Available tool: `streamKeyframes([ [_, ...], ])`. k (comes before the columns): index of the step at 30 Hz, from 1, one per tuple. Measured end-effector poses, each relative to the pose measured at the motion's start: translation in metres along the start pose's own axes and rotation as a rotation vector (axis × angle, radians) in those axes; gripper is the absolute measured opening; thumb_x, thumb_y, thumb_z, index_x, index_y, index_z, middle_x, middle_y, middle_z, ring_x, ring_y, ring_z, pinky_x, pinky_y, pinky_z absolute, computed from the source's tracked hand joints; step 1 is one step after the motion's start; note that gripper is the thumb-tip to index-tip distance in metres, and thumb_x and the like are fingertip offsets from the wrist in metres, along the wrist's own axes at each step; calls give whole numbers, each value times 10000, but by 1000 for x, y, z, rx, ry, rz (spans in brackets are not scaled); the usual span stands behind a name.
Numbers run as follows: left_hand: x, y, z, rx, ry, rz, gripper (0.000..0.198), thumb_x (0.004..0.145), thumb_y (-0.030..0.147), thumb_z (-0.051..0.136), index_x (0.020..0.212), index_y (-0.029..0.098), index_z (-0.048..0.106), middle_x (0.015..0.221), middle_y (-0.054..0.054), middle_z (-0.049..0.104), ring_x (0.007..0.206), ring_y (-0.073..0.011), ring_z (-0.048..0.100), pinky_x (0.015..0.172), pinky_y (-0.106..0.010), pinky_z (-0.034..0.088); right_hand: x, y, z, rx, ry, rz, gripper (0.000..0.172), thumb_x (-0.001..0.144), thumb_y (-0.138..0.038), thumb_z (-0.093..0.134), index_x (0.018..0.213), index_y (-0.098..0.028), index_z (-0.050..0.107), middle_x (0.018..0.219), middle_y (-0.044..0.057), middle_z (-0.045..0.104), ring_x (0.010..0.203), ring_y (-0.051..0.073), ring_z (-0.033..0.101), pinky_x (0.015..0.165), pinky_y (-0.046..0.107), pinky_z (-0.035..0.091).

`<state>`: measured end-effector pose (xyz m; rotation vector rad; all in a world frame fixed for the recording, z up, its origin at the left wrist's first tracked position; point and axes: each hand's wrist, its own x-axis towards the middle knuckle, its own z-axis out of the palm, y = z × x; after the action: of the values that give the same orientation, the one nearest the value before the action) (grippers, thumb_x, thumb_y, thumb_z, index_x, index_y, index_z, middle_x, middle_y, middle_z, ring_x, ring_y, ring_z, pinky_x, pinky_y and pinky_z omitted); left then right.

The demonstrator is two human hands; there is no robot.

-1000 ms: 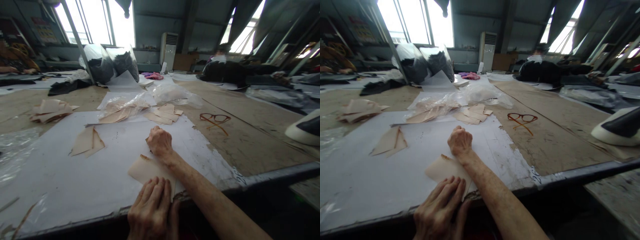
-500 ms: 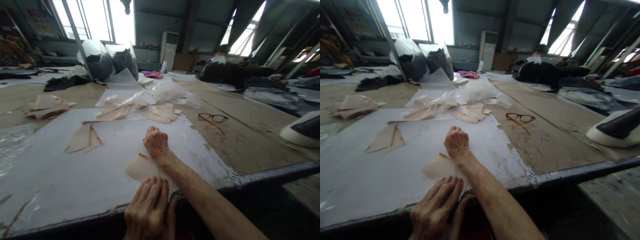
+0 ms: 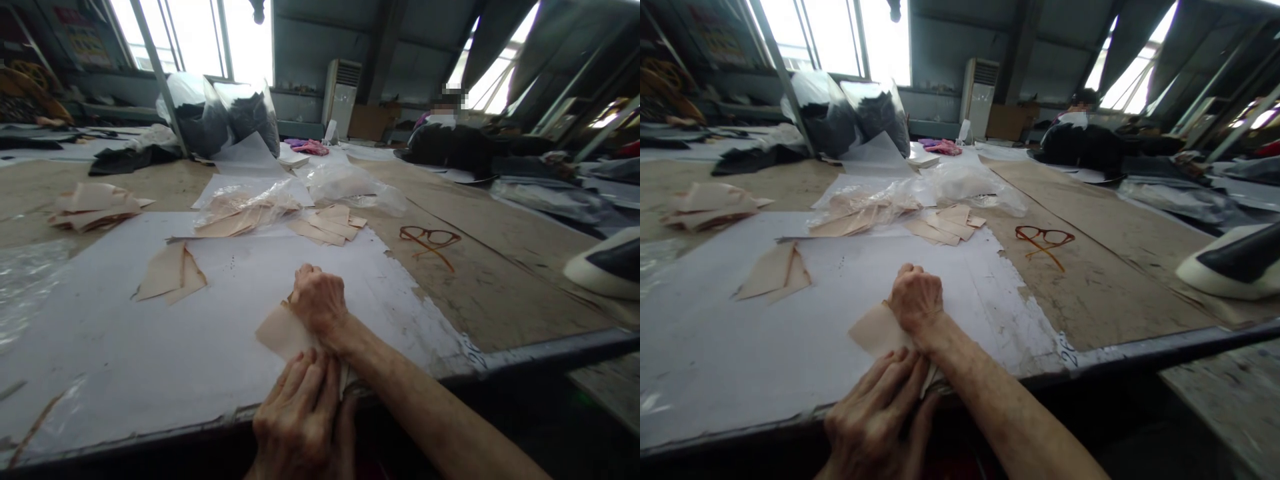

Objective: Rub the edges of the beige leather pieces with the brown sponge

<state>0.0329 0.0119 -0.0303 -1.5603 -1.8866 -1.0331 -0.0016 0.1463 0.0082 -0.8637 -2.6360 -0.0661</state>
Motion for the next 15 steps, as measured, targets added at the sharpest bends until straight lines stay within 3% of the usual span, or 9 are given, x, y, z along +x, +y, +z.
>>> streamKeyframes([
  [3, 0, 0, 0, 6, 11, 15, 348, 698, 162, 609, 1045, 140, 594, 979, -59, 641, 967, -211, 568, 878, -326, 459, 25, -2, 7, 44, 25, 146, 212, 832, -175, 354, 896, -95, 540, 799, 119, 619, 693, 188, 606, 570, 250, 412],
  [7, 1, -1, 0, -7, 18, 13, 332, 697, 171, 618, 1028, 159, 604, 958, -43, 648, 943, -205, 579, 857, -319, 469, 44, 7, -6, 216, -54, 351, 270, 835, -214, 347, 810, -128, 602, 770, 97, 646, 729, 185, 608, 581, 234, 394],
  [11, 2, 1, 0, -46, 61, -15, 302, 706, 154, 605, 1008, 168, 616, 958, -37, 650, 944, -197, 580, 855, -303, 468, 27, 24, -18, 254, -69, 315, 301, 836, -249, 354, 759, -146, 626, 758, 78, 655, 718, 165, 601, 571, 220, 361],
  [15, 0, 1, 1, -81, 81, -40, 307, 698, 117, 604, 998, 175, 621, 951, -31, 653, 934, -192, 584, 856, -305, 469, 9, 31, -16, 196, -57, 234, 298, 840, -236, 354, 771, -135, 625, 738, 84, 654, 687, 163, 593, 548, 226, 329],
])
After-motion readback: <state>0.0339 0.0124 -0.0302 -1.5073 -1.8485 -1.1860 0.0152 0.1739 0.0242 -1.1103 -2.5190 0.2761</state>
